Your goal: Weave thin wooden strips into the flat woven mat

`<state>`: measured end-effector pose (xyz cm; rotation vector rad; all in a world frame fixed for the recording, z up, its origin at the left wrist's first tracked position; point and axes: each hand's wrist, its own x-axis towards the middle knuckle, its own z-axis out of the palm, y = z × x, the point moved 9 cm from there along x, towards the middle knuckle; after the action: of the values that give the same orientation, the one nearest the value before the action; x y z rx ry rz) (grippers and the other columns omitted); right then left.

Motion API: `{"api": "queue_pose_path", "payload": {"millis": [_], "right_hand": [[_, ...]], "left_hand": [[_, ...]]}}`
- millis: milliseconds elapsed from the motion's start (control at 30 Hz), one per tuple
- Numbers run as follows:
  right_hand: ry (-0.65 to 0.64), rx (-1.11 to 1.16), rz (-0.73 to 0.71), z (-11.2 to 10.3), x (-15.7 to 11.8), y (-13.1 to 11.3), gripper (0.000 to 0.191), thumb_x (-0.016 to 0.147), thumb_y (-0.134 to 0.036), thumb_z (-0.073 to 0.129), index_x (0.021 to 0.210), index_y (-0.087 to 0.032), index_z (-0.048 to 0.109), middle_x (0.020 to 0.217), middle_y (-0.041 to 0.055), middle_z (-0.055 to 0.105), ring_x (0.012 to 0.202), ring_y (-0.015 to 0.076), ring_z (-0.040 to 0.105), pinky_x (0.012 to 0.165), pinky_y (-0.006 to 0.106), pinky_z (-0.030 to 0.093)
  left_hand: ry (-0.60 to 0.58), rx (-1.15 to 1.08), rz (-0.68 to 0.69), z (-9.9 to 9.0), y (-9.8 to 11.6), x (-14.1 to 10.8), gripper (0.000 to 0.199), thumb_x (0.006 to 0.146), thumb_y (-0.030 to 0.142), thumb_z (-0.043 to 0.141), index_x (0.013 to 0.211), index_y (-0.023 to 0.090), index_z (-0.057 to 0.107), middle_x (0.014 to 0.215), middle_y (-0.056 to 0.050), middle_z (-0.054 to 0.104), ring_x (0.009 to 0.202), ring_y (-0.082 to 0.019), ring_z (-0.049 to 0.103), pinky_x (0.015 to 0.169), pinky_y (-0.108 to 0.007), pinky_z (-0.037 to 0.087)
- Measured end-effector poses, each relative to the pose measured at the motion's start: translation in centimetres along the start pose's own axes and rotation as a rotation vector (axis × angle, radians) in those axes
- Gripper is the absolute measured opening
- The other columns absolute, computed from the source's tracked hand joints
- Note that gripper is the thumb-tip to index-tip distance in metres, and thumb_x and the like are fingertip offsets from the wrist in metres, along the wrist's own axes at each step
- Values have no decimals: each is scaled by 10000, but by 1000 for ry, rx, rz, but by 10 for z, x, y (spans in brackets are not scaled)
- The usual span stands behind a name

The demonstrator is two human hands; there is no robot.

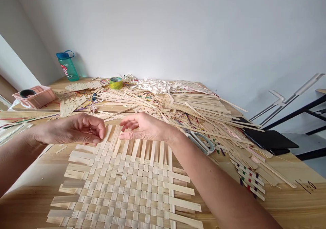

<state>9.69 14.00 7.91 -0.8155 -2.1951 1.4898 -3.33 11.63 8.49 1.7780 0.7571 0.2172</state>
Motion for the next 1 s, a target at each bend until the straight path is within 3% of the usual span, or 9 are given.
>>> {"api": "queue_pose_path", "payload": {"millis": [167, 367, 533, 667, 800, 900, 1000], "right_hand": [[-108, -4, 68, 19, 4, 6, 320, 778, -421, 771, 931, -145, 714, 852, 17, 696, 744, 117, 595, 693, 241, 445], [-104, -65, 59, 19, 5, 7, 298, 809, -429, 733, 897, -145, 747, 689, -26, 609, 603, 78, 469, 574, 217, 335], [-133, -136, 14, 13, 0, -5, 276, 838, -410, 704, 920, -151, 755, 714, -18, 609, 624, 85, 474, 583, 227, 342], [-61, -196, 8, -8, -9, -9, 344, 827, -407, 724, 1068, -162, 731, 949, 39, 696, 827, 139, 594, 731, 259, 438], [-89, -74, 60, -13, -12, -1, 516, 777, -426, 774, 1208, -163, 671, 1113, 77, 698, 986, 181, 638, 831, 285, 480], [-166, -136, 101, 0, -8, 3, 578, 711, -448, 824, 1196, -170, 676, 972, 48, 716, 823, 157, 645, 707, 251, 469], [-160, -216, 124, 10, -3, 2, 507, 677, -479, 841, 1064, -176, 716, 761, -5, 679, 643, 114, 576, 590, 223, 400]], "left_hand": [[-21, 57, 17, 5, 8, -2, 119, 901, 247, 627, 904, 128, 625, 774, 10, 544, 688, -93, 467, 636, -179, 378], [-21, 149, -22, 0, 7, -6, 153, 910, 302, 621, 931, 152, 644, 807, -4, 550, 722, -113, 472, 648, -190, 382], [-32, 58, -20, 0, 5, -4, 104, 897, 243, 634, 949, 153, 631, 814, 1, 558, 719, -104, 489, 651, -181, 388], [-26, 27, -20, 0, 5, -4, 110, 896, 258, 643, 921, 151, 637, 792, 1, 547, 702, -103, 481, 646, -184, 393], [-29, 5, -14, 1, 8, -5, 100, 889, 251, 649, 913, 154, 641, 788, -2, 551, 700, -106, 485, 645, -187, 401], [-15, 32, -11, 1, 10, -4, 90, 888, 245, 649, 908, 157, 647, 771, 4, 552, 686, -102, 480, 627, -179, 388], [-14, 68, -17, 3, 10, -5, 92, 893, 245, 637, 906, 155, 650, 769, 4, 558, 686, -102, 480, 628, -178, 384]]}}
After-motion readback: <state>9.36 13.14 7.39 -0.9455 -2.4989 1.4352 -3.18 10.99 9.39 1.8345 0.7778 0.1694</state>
